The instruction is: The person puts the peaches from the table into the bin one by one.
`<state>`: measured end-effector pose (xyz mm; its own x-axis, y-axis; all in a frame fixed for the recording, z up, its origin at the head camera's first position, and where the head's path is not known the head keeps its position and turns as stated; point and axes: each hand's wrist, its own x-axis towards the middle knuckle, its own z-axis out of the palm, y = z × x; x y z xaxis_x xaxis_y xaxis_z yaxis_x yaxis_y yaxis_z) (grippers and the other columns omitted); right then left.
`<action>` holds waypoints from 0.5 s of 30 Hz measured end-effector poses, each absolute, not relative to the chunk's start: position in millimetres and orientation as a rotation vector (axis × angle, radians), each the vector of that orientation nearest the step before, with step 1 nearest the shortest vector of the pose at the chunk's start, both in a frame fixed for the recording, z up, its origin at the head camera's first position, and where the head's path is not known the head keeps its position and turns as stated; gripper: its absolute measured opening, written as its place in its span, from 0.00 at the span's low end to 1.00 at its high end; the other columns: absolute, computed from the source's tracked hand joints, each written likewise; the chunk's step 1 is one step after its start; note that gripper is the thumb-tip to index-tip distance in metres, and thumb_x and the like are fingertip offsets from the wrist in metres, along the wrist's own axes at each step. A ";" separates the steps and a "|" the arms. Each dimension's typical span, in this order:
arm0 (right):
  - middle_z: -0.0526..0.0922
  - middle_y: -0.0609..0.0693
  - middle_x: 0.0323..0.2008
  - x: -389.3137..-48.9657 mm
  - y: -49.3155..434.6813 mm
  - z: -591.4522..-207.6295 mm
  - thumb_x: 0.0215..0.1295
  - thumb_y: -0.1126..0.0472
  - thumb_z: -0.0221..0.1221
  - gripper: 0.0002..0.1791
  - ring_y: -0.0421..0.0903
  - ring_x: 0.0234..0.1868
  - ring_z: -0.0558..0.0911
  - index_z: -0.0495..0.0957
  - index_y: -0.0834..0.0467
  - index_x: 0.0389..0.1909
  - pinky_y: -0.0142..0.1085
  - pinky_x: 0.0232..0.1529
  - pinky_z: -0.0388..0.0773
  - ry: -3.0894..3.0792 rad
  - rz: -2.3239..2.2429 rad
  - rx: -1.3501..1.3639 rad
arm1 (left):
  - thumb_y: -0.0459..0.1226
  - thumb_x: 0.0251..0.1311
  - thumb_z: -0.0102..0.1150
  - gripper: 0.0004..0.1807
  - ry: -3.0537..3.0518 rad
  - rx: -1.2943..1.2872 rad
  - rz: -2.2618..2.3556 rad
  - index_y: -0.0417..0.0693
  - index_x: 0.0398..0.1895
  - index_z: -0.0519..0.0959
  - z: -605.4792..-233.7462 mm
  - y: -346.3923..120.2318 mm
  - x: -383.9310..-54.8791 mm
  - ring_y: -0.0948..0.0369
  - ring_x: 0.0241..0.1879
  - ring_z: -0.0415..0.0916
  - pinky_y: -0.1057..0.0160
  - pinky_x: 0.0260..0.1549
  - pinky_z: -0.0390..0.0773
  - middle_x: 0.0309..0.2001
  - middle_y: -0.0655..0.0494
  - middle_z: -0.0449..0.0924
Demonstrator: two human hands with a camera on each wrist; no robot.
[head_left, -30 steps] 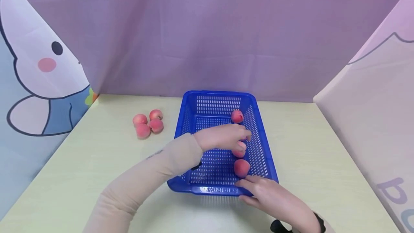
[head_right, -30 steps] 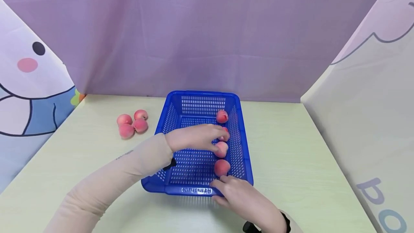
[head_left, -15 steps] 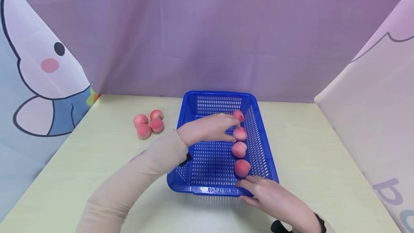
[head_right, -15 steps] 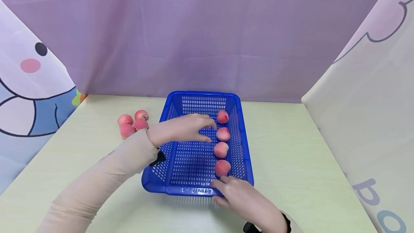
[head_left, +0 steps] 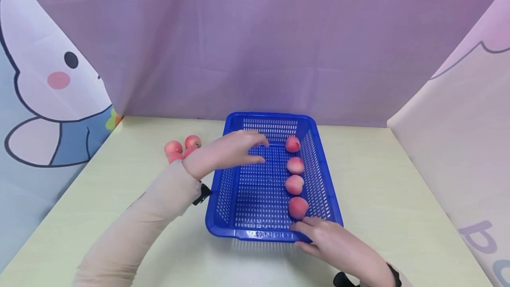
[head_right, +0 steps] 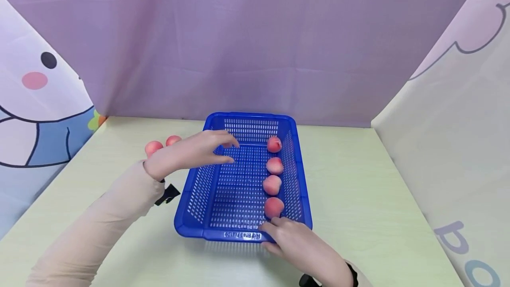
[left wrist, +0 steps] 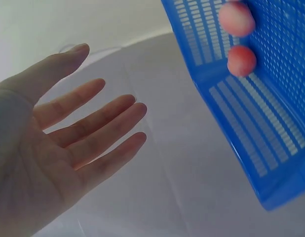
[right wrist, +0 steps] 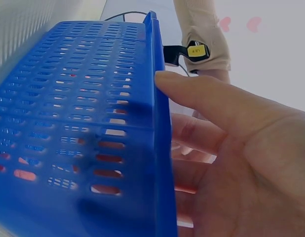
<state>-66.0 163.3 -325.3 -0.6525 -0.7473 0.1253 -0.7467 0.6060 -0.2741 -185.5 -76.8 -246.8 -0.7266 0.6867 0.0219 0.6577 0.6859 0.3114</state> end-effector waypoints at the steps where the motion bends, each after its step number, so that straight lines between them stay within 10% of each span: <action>1: 0.77 0.43 0.32 -66.0 163.3 -325.2 0.60 0.52 0.53 0.14 0.37 0.33 0.77 0.77 0.56 0.41 0.30 0.33 0.76 2.814 -0.478 -1.305 | 0.43 0.54 0.58 0.20 2.802 1.113 0.473 0.43 0.49 0.73 -247.0 -80.7 -185.7 0.58 0.47 0.71 0.62 0.46 0.72 0.47 0.51 0.75; 15: 0.77 0.43 0.31 -65.3 162.7 -326.2 0.56 0.56 0.57 0.13 0.37 0.32 0.76 0.77 0.56 0.41 0.31 0.34 0.75 2.836 -0.475 -1.328 | 0.38 0.53 0.58 0.16 2.970 0.997 0.555 0.40 0.45 0.75 -259.1 -124.9 -184.1 0.58 0.37 0.74 0.63 0.34 0.76 0.40 0.49 0.75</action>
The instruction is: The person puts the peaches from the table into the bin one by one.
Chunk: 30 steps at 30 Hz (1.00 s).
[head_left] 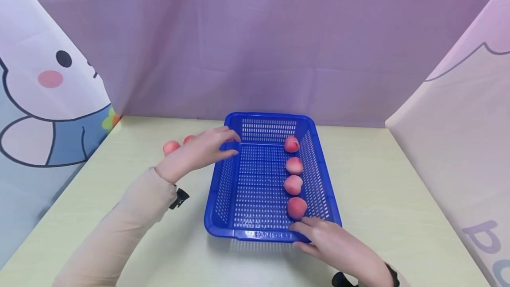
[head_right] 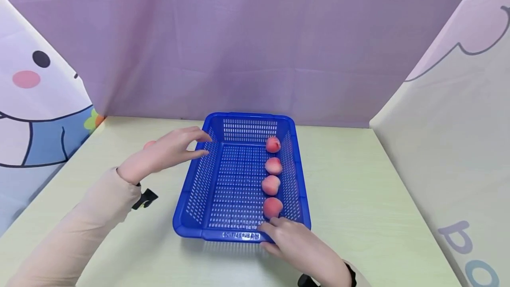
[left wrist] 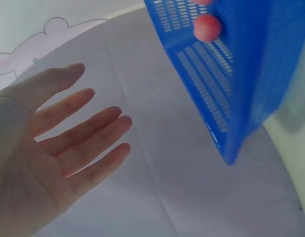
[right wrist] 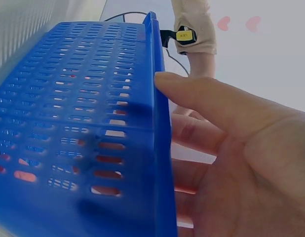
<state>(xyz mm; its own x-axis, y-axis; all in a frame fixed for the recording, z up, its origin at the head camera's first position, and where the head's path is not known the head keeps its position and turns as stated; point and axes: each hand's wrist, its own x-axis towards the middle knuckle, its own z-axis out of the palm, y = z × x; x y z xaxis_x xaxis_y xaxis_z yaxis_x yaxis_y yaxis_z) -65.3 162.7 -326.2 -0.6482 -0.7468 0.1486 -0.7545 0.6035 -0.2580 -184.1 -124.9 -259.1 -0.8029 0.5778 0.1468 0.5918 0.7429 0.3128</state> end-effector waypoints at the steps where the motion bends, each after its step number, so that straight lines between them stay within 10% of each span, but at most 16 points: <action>1: 0.77 0.43 0.31 -65.3 162.6 -326.1 0.56 0.56 0.58 0.13 0.37 0.32 0.77 0.77 0.56 0.41 0.31 0.34 0.75 -2.791 0.469 1.306 | 0.38 0.54 0.58 0.16 -2.898 -0.948 -0.533 0.40 0.45 0.75 -260.4 -127.8 -184.2 0.57 0.37 0.74 0.63 0.34 0.76 0.40 0.49 0.76; 10: 0.76 0.43 0.31 -66.1 162.8 -325.1 0.58 0.54 0.56 0.13 0.37 0.32 0.76 0.77 0.56 0.41 0.30 0.33 0.75 -2.783 0.475 1.313 | 0.35 0.52 0.59 0.15 -2.856 -0.863 -0.542 0.38 0.43 0.75 -279.8 -158.6 -187.9 0.52 0.41 0.74 0.55 0.40 0.74 0.38 0.46 0.76; 17: 0.76 0.42 0.31 -65.6 162.8 -324.1 0.56 0.56 0.57 0.12 0.36 0.33 0.76 0.77 0.56 0.41 0.30 0.34 0.75 -2.809 0.474 1.310 | 0.38 0.52 0.58 0.13 -2.870 -0.737 -0.459 0.44 0.41 0.77 -296.1 -179.3 -185.9 0.59 0.29 0.76 0.58 0.24 0.73 0.37 0.52 0.76; 30: 0.76 0.42 0.31 -65.3 162.0 -324.1 0.61 0.50 0.52 0.15 0.36 0.33 0.76 0.76 0.56 0.41 0.30 0.33 0.75 -2.816 0.483 1.318 | 0.29 0.49 0.58 0.14 -2.780 -0.738 -0.636 0.37 0.42 0.75 -328.8 -211.2 -194.9 0.48 0.39 0.74 0.51 0.41 0.73 0.40 0.41 0.75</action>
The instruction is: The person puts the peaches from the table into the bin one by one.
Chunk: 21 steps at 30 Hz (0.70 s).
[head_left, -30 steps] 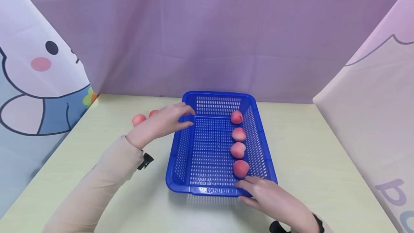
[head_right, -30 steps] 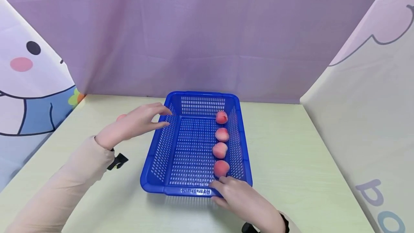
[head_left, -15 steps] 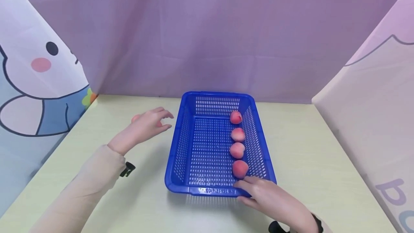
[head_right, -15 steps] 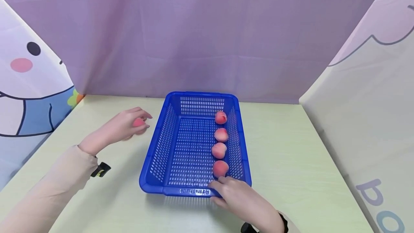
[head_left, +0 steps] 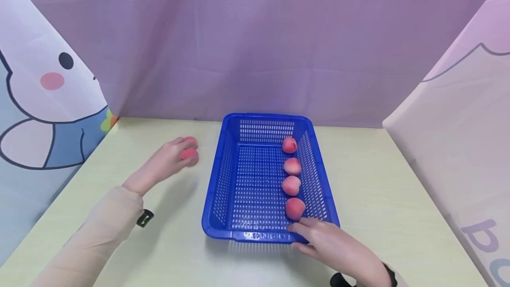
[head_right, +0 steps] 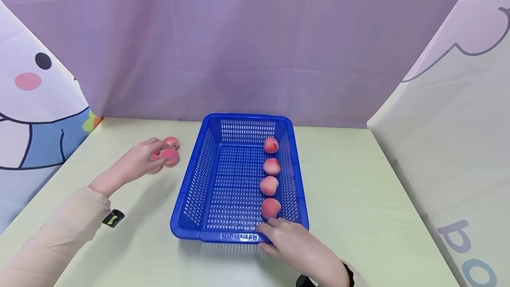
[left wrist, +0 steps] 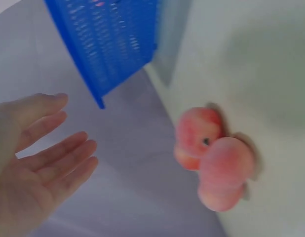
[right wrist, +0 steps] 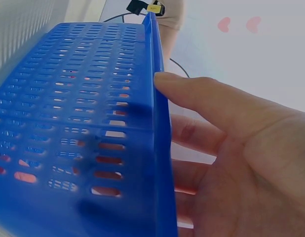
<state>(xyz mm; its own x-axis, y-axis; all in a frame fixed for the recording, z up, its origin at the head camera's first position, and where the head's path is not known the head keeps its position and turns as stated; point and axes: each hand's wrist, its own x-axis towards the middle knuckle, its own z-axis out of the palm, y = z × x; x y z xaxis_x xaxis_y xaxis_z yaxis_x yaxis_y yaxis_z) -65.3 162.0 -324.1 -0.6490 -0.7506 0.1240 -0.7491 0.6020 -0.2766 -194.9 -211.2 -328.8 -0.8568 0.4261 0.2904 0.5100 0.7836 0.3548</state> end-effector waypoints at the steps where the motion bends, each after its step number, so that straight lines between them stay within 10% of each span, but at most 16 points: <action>1: 0.76 0.42 0.31 -65.2 162.0 -324.2 0.61 0.50 0.52 0.15 0.36 0.33 0.76 0.76 0.56 0.41 0.30 0.33 0.75 2.807 -0.479 -1.314 | 0.29 0.48 0.59 0.15 -2.773 -0.739 -0.625 0.37 0.42 0.75 -331.2 -212.9 -195.3 0.48 0.39 0.74 0.51 0.40 0.74 0.40 0.41 0.75; 9: 0.76 0.42 0.32 -64.3 161.5 -323.9 0.59 0.53 0.54 0.14 0.37 0.33 0.76 0.76 0.56 0.41 0.30 0.34 0.75 2.809 -0.466 -1.284 | 0.28 0.43 0.62 0.13 -2.780 -0.692 -0.490 0.29 0.34 0.75 -349.8 -228.6 -199.7 0.54 0.25 0.68 0.59 0.24 0.73 0.26 0.44 0.71; 21: 0.76 0.43 0.31 -64.8 161.5 -324.9 0.59 0.52 0.54 0.14 0.37 0.33 0.76 0.76 0.57 0.41 0.30 0.34 0.75 2.819 -0.476 -1.309 | 0.29 0.44 0.62 0.17 -2.867 -0.581 -0.555 0.28 0.38 0.74 -369.6 -247.8 -208.5 0.45 0.35 0.72 0.49 0.38 0.73 0.40 0.33 0.71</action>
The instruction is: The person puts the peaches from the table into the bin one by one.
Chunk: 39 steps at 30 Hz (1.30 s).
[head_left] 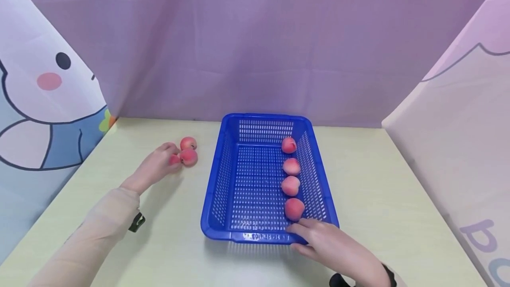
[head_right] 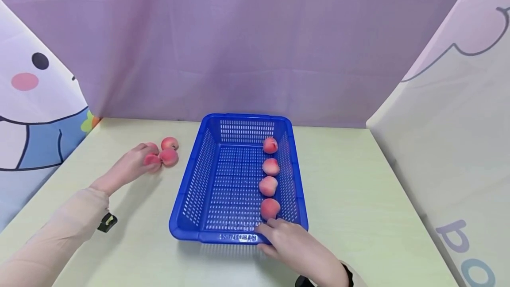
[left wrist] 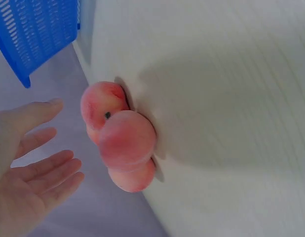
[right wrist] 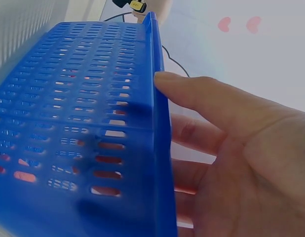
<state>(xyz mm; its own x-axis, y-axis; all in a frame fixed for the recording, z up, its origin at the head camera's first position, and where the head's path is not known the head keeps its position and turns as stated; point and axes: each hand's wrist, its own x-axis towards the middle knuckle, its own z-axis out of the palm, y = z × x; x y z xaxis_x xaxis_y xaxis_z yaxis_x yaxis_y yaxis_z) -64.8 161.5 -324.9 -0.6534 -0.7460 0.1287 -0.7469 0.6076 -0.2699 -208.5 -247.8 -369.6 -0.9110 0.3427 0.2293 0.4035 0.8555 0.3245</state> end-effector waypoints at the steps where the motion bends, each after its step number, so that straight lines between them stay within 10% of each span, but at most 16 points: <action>1: 0.76 0.43 0.31 -64.9 161.5 -324.7 0.60 0.52 0.54 0.14 0.37 0.33 0.76 0.76 0.57 0.41 0.30 0.34 0.75 -2.813 0.472 1.306 | 0.30 0.44 0.61 0.16 -2.864 -0.576 -0.557 0.28 0.37 0.74 -370.8 -248.9 -209.4 0.45 0.35 0.72 0.49 0.38 0.73 0.40 0.33 0.71; 39: 0.76 0.42 0.31 -64.3 160.0 -322.6 0.59 0.53 0.54 0.13 0.35 0.32 0.75 0.76 0.56 0.41 0.29 0.34 0.75 -2.881 0.496 1.285 | 0.26 0.41 0.62 0.21 -2.817 -0.622 -0.471 0.27 0.42 0.70 -403.2 -264.5 -220.6 0.51 0.27 0.70 0.57 0.26 0.75 0.35 0.34 0.71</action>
